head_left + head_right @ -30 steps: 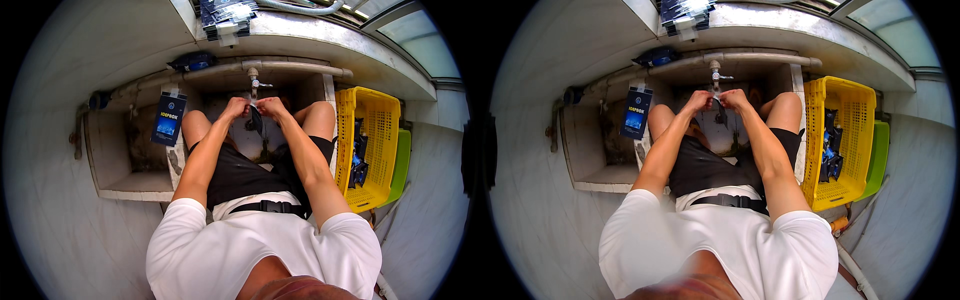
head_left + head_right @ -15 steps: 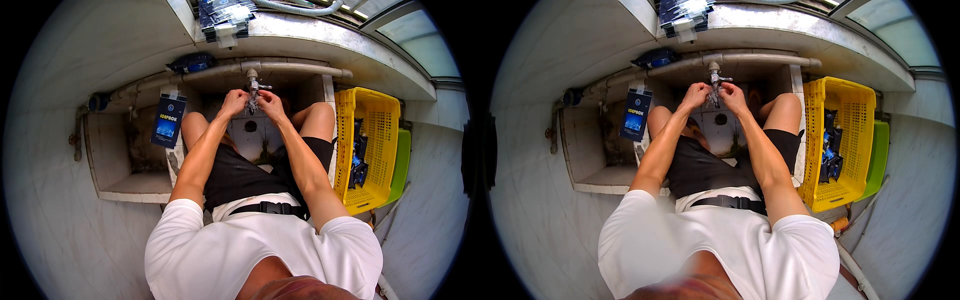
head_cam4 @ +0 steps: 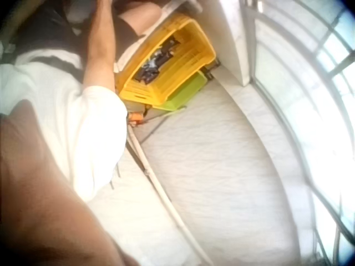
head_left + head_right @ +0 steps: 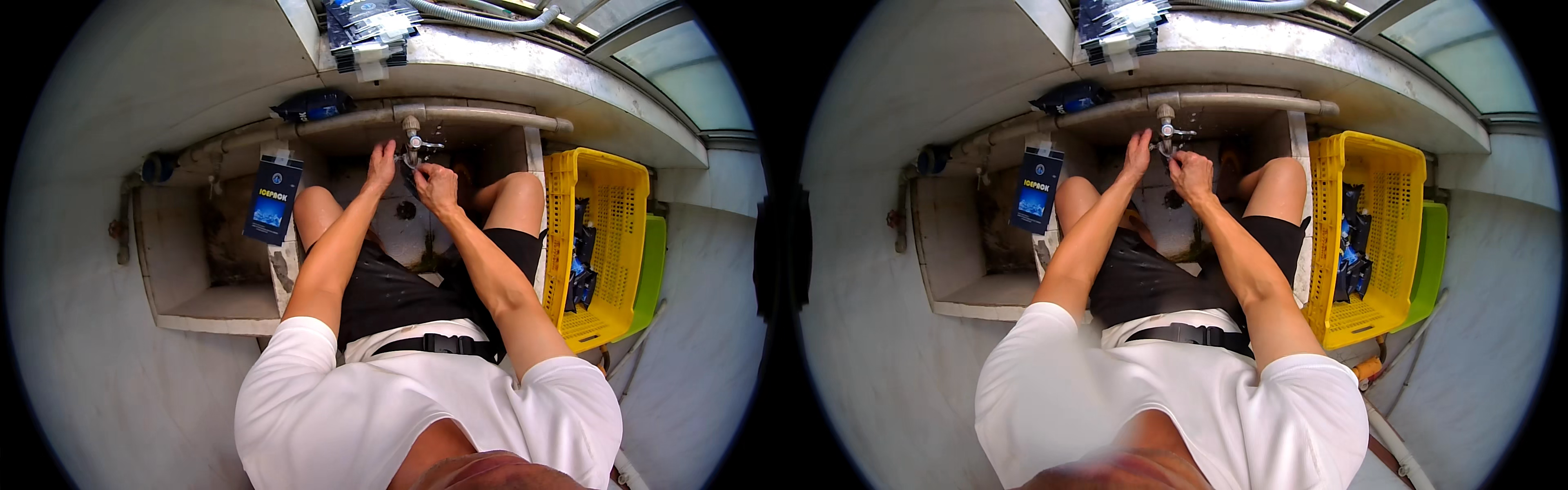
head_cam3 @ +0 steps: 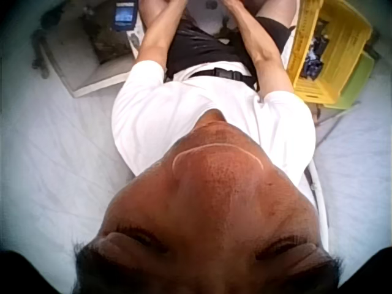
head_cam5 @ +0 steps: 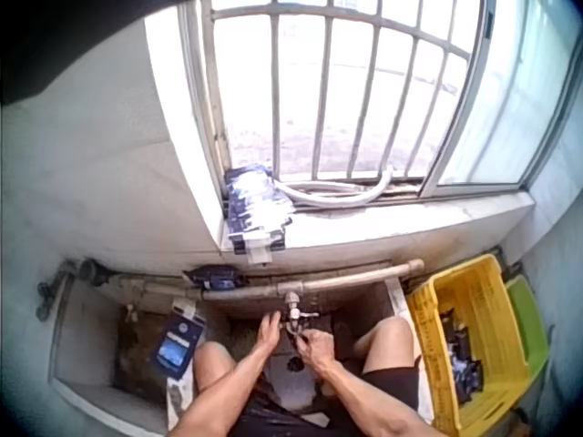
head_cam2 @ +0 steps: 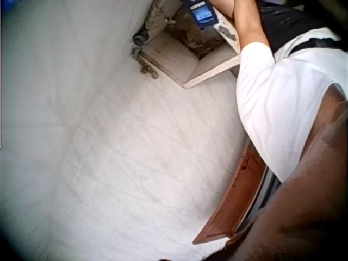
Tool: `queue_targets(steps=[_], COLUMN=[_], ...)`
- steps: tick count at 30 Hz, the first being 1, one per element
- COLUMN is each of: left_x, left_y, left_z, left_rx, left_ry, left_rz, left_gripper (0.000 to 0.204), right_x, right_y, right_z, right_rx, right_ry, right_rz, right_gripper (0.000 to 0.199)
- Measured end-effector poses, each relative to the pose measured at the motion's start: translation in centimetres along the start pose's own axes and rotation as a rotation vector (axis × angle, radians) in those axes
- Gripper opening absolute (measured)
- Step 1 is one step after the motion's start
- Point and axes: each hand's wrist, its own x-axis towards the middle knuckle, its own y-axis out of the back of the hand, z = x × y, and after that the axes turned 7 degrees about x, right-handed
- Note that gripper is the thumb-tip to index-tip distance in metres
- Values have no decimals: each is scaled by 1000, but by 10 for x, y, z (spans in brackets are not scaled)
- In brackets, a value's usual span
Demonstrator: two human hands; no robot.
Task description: The person sits in a utility sink and repeatedly washes small blue packets under running water. They pick up packets from a yellow basket, rinse them, and place them back into the basket. The process is repetitive and involves handling the packets one by one.
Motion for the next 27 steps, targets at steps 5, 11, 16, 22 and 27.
queue_targets(steps=[5, 11, 16, 22, 27], left_x=[7, 7, -1, 3, 4], left_y=[-29, -35, -37, -36, -38], left_z=[-37, -52, -48, -47, -61], left_rx=[21, 104, 239, 92, -10], left_ry=[167, 207, -5, 258, 266], left_rz=[-182, -249, -199, -218, -219], left_gripper=[69, 71, 71, 71, 70], right_x=[1, 1, 0, 1, 1], right_y=[0, 1, 1, -1, -1], right_z=[7, 6, 9, 8, 11], right_rx=[-29, -6, -9, -22, -41], right_ry=[-17, -77, -34, -27, -46], right_rz=[-12, -22, 17, -1, -28], right_gripper=[19, 18, 19, 19, 19])
